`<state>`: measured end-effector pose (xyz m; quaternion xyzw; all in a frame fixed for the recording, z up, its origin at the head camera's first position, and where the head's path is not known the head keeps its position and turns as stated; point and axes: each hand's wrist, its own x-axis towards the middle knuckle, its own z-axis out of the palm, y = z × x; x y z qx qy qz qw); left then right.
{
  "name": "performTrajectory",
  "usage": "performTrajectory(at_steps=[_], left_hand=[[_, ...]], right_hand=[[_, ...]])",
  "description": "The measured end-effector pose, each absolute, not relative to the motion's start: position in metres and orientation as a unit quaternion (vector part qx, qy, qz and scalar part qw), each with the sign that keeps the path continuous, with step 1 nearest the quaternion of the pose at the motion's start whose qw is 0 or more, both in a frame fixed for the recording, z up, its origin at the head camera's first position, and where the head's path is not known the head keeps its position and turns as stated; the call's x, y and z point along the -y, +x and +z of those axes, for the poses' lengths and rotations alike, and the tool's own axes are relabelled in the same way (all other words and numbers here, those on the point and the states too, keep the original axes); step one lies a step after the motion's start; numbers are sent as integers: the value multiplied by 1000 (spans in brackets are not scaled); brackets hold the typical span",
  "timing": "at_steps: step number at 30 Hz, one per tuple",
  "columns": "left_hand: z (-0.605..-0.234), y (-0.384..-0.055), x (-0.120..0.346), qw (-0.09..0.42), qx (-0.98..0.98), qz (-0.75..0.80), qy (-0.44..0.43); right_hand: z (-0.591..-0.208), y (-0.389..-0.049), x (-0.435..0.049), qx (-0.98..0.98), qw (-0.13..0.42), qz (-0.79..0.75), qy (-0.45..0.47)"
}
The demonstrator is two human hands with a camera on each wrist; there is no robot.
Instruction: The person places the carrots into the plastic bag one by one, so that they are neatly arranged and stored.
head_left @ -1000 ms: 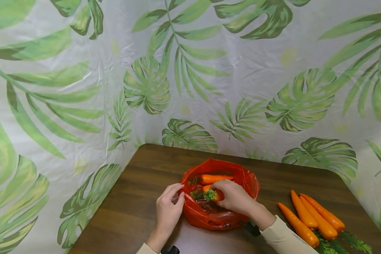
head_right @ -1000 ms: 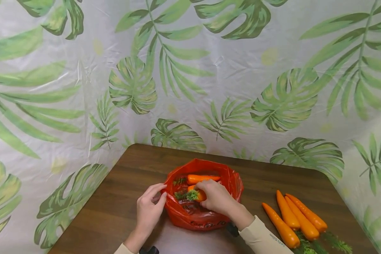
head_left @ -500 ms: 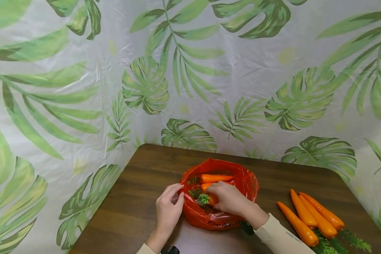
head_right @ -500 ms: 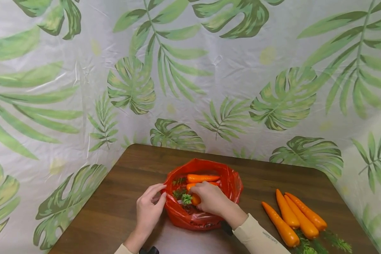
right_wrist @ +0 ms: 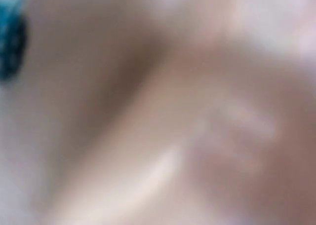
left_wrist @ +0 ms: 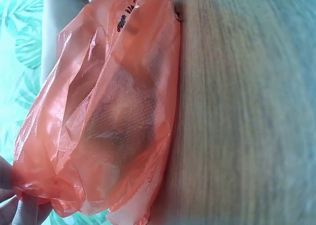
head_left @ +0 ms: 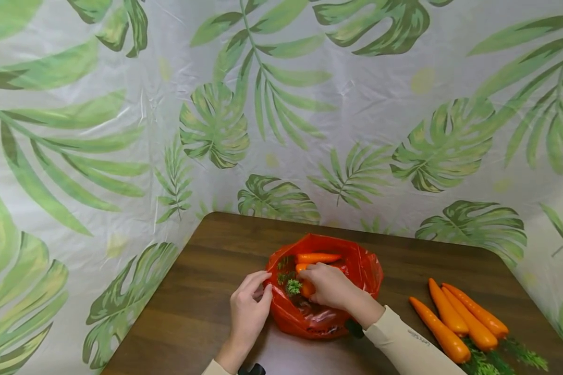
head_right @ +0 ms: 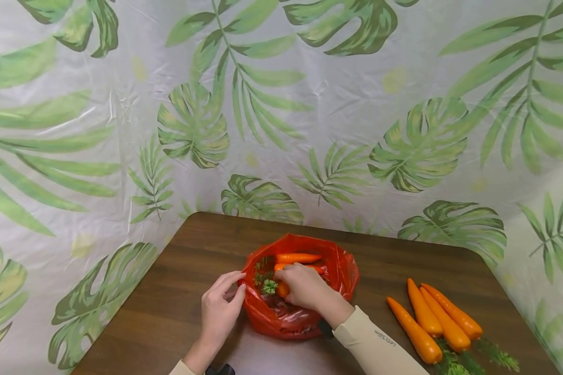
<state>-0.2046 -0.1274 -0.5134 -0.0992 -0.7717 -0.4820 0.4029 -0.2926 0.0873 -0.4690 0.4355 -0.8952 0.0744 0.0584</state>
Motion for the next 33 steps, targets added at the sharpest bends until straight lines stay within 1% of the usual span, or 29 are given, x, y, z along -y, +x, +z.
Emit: performTrajectory(at_steps=[5, 10, 19, 22, 29, 33], left_hand=[[-512, -205, 128, 404, 770, -483, -101], [-511, -205, 129, 404, 769, -485, -104], [-513, -203, 126, 403, 769, -484, -105], [-514, -203, 126, 404, 770, -483, -105], [-513, -204, 127, 400, 773, -480, -108], [-513, -203, 127, 393, 774, -486, -105]], right_hand=[[-471, -296, -85, 894, 71, 87, 434], [-473, -299, -84, 899, 71, 97, 421], [-475, -298, -91, 938, 100, 80, 323], [-474, -297, -93, 938, 95, 90, 322], [-456, -293, -98, 942, 48, 123, 308], [-447, -287, -103, 945, 38, 140, 293]])
